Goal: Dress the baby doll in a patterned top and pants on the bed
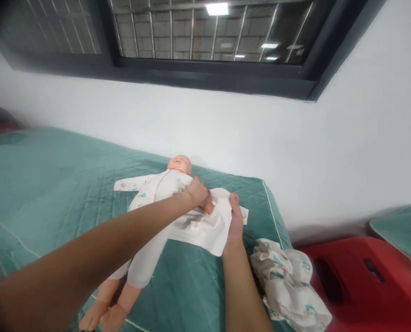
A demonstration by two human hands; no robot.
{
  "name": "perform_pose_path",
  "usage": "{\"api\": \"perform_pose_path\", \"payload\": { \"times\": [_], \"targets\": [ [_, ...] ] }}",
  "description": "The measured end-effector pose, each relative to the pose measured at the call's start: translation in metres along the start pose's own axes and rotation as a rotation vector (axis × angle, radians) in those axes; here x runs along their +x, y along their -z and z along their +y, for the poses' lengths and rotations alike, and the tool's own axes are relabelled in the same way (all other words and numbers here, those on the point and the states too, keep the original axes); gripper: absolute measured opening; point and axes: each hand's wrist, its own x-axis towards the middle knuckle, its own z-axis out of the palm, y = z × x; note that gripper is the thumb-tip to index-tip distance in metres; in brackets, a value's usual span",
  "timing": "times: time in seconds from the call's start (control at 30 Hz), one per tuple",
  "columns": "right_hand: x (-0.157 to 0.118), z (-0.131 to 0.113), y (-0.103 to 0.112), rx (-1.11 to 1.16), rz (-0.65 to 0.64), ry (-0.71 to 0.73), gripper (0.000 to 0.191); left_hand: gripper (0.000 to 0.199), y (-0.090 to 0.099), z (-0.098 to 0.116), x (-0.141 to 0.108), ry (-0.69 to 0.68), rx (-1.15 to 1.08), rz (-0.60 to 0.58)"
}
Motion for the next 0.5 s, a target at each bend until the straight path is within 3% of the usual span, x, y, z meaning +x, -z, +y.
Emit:
{"api": "perform_pose_path", "payload": {
  "times": [0.33,0.5],
  "targets": [
    [-0.003,0.017,-0.008,0.035,-0.065,0.068,0.024,0.029,0.001,-0.006,-0.002,-0.016,-0.019,0.006],
    [-0.01,0.025,-0.014,-0.042,-0.144,0.041,0.033,0.04,0.008,-0.014,-0.004,0.006,-0.091,0.008]
  ]
}}
